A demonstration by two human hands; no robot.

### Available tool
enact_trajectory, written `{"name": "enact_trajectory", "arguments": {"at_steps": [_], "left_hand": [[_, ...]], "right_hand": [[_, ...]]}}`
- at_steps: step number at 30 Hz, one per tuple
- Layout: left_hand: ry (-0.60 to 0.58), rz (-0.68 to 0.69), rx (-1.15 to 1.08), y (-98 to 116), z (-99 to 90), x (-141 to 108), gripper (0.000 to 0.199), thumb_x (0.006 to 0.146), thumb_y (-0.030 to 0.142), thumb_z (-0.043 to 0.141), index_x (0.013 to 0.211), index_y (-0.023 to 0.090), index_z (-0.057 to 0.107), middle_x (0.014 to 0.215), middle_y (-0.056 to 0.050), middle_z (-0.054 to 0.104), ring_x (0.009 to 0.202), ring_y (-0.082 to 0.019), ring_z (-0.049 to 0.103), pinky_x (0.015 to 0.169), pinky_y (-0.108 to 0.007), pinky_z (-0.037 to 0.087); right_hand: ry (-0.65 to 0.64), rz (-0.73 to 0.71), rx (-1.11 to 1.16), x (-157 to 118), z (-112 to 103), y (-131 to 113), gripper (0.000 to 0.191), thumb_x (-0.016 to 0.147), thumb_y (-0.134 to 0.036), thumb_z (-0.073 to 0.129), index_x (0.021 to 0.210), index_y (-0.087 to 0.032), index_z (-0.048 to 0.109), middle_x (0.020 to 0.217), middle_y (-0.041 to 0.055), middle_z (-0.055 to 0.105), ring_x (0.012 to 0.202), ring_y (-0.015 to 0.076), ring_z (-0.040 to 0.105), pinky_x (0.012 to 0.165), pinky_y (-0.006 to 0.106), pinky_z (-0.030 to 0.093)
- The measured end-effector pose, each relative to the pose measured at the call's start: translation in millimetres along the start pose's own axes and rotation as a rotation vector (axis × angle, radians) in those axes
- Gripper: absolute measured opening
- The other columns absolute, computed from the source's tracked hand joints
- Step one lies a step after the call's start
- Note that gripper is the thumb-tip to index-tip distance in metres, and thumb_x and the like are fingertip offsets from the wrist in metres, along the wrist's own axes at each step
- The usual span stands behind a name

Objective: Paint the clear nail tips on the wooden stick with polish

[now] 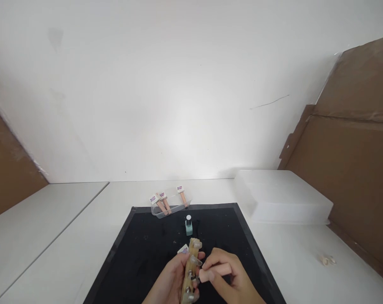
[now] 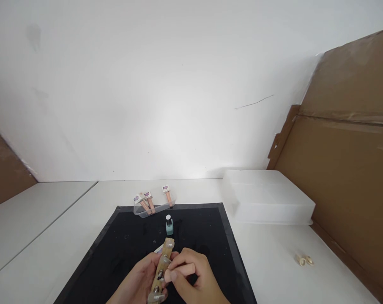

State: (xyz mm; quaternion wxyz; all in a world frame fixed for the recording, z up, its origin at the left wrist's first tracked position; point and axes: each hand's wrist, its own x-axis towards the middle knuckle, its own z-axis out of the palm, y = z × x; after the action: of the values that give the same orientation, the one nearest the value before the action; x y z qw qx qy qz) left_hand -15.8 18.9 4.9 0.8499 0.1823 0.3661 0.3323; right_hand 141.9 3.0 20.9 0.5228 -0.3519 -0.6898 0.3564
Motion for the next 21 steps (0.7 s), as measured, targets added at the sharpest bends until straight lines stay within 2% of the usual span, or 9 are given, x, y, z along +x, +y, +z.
{"name": "enact_trajectory", "arguments": {"at_steps": [4, 9, 14, 18, 21], "left_hand": [[-0.016, 0.015, -0.001, -3.0, -3.9, 1.9, 0.031, 0.076, 0.037, 0.046, 0.094, 0.014, 0.055, 0.059, 0.001, 0.05, 0.048, -0.008, 0.044, 0.052, -0.023, 0.032], [0.011, 0.01, -0.021, -2.5, -3.7, 1.1, 0.035, 0.075, 0.039, 0.047, 0.098, 0.013, 0.054, 0.064, 0.0, 0.053, 0.051, -0.008, 0.046, 0.053, -0.023, 0.033], [0.068, 0.002, 0.003, 2.5, 3.9, -3.2, 0.034, 0.075, 0.035, 0.047, 0.099, 0.012, 0.053, 0.06, 0.001, 0.051, 0.049, -0.008, 0.044, 0.052, -0.023, 0.033], [0.058, -0.002, -0.004, 2.4, 4.1, -2.6, 0.032, 0.075, 0.035, 0.047, 0.098, 0.012, 0.053, 0.06, 0.001, 0.05, 0.049, -0.008, 0.044, 0.051, -0.022, 0.032], [0.034, 0.002, -0.007, 1.1, 2.1, -1.7, 0.033, 0.074, 0.036, 0.049, 0.097, 0.013, 0.054, 0.061, 0.002, 0.05, 0.049, -0.008, 0.044, 0.051, -0.022, 0.032]], "right_hand": [[-0.055, -0.027, -0.031, 2.8, 0.6, 1.3, 0.011, 0.075, -0.015, 0.054, 0.076, -0.018, 0.064, 0.064, 0.0025, 0.064, 0.058, 0.0154, 0.059, 0.057, 0.026, 0.046], [-0.03, 0.021, -0.063, 3.6, 1.6, 3.8, 0.015, 0.075, -0.014, 0.052, 0.063, -0.017, 0.062, 0.058, 0.0011, 0.062, 0.051, 0.0135, 0.055, 0.051, 0.023, 0.043], [0.0, 0.086, -0.087, 2.9, -0.9, 3.2, 0.022, 0.075, -0.013, 0.05, 0.054, -0.016, 0.056, 0.052, -0.0007, 0.057, 0.047, 0.0122, 0.051, 0.046, 0.022, 0.039], [-0.012, 0.087, -0.076, 3.4, -4.0, -3.5, 0.024, 0.079, -0.014, 0.049, 0.056, -0.016, 0.058, 0.058, 0.0015, 0.059, 0.053, 0.0138, 0.055, 0.052, 0.023, 0.042], [-0.041, 0.046, -0.045, 4.7, -4.6, -7.9, 0.017, 0.08, -0.016, 0.051, 0.067, -0.017, 0.063, 0.065, 0.0027, 0.062, 0.06, 0.0157, 0.059, 0.058, 0.025, 0.045]]}}
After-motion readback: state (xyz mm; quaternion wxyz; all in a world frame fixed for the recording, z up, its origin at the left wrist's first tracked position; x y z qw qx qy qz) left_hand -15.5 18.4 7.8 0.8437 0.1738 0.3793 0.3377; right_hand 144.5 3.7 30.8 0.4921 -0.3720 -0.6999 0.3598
